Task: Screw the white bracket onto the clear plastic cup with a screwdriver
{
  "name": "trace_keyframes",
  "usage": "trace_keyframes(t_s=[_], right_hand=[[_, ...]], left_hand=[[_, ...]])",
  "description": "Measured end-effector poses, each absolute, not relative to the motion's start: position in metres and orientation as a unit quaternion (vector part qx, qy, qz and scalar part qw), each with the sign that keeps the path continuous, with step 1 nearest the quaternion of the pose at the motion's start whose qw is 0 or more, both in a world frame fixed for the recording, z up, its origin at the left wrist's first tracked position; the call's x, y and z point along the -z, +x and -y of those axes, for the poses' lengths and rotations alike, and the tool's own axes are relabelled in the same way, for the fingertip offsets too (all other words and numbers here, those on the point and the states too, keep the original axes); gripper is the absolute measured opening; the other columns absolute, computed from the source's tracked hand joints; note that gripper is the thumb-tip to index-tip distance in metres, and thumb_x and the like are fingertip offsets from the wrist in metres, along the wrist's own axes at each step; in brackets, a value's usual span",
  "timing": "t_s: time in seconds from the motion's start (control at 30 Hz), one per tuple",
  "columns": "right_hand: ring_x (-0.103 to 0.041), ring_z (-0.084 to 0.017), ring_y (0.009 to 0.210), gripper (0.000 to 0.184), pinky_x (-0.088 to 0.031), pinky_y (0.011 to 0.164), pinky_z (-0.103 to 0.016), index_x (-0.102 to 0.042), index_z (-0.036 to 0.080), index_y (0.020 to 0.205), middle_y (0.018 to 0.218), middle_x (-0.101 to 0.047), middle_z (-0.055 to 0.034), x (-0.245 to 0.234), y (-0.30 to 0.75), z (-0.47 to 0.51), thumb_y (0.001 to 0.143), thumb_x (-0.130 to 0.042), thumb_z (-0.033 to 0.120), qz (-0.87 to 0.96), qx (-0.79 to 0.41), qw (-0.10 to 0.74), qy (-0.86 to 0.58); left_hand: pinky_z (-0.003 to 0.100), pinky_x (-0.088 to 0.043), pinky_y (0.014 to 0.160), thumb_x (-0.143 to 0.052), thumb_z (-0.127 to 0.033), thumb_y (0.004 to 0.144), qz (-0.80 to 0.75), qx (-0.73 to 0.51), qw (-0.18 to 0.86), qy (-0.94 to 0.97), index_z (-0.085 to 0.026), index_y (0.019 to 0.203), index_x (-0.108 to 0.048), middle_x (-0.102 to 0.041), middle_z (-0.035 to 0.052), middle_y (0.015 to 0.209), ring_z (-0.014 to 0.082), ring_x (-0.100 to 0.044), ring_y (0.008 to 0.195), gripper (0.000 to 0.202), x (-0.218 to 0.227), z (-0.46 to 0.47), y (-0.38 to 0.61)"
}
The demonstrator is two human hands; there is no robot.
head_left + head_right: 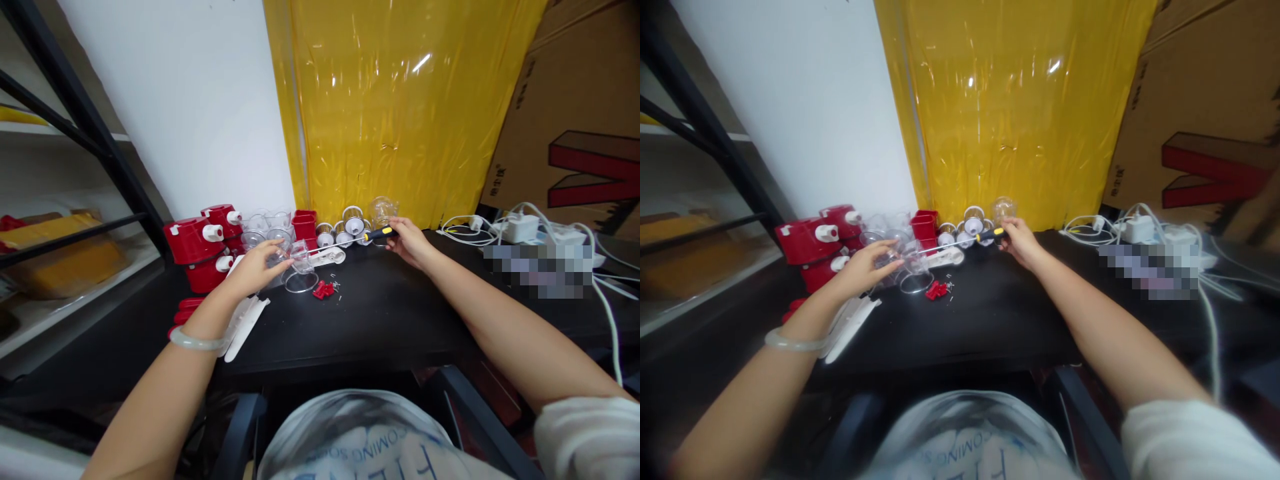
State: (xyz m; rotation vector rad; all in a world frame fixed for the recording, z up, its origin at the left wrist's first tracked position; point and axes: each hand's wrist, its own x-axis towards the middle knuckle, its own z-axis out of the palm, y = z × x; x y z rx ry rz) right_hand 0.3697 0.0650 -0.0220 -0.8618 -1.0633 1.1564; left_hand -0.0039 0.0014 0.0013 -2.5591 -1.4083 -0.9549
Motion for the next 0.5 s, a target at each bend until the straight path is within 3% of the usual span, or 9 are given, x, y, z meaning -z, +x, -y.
trace_keyframes(t_s=[0.17, 0.27, 0.37, 0.43, 0.5], right_hand=[[-0.051, -0.011, 0.051, 0.024, -0.046, 0.051, -0.026, -0.05, 0.025, 0.093, 0.07, -0.057, 0.0038, 0.019, 0.371, -0.0596, 0.073, -0.063, 0.027, 0.444, -0.561, 0.617, -0.327], [-0.048, -0.011, 0.047, 0.021, -0.046, 0.049, -0.027, -0.051, 0.025, 0.088, 0.064, -0.056, 0.0033, 0.0192, 0.3717, -0.0606, 0.081, -0.061, 0.042, 0.458, -0.528, 0.623, -0.351], [-0.036, -0.009, 0.038, 0.033, -0.044, 0.047, -0.027, -0.052, 0.024, 0.084, 0.05, -0.045, 0.0064, 0.0195, 0.3708, -0.062, 0.087, -0.056, 0.056, 0.483, -0.478, 0.613, -0.403], [-0.031, -0.008, 0.036, 0.031, -0.045, 0.048, -0.026, -0.054, 0.024, 0.084, 0.045, -0.038, 0.0091, 0.0193, 0.3701, -0.0615, 0.086, -0.061, 0.053, 0.496, -0.468, 0.6, -0.419], [-0.033, -0.008, 0.038, 0.022, -0.045, 0.049, -0.026, -0.053, 0.024, 0.086, 0.047, -0.04, 0.0093, 0.0183, 0.3699, -0.0601, 0.082, -0.066, 0.042, 0.487, -0.486, 0.6, -0.408]], left_hand=[[0.049, -0.044, 0.109, -0.056, -0.067, 0.09, 0.459, 0.311, 0.039, -0.831, -0.02, 0.094, -0.069, -0.061, 0.0151, 0.139, 0.0333, -0.059, 0.126, 0.049, -0.0002, -0.0029, -0.0048], [0.049, -0.044, 0.109, -0.056, -0.068, 0.09, 0.457, 0.31, 0.039, -0.833, -0.02, 0.093, -0.069, -0.061, 0.0147, 0.139, 0.0334, -0.059, 0.126, 0.049, -0.0006, -0.0029, -0.0044], [0.048, -0.045, 0.108, -0.055, -0.069, 0.089, 0.458, 0.31, 0.037, -0.832, -0.02, 0.092, -0.068, -0.062, 0.0149, 0.139, 0.0339, -0.059, 0.126, 0.051, -0.0012, -0.0021, -0.0035], [0.048, -0.045, 0.108, -0.056, -0.069, 0.089, 0.462, 0.312, 0.036, -0.829, -0.02, 0.092, -0.068, -0.061, 0.0151, 0.139, 0.034, -0.059, 0.126, 0.05, -0.0014, -0.0017, -0.0031], [0.048, -0.046, 0.107, -0.056, -0.068, 0.089, 0.462, 0.313, 0.037, -0.829, -0.02, 0.092, -0.068, -0.061, 0.0154, 0.139, 0.0338, -0.06, 0.125, 0.05, -0.0015, -0.0014, -0.0029]])
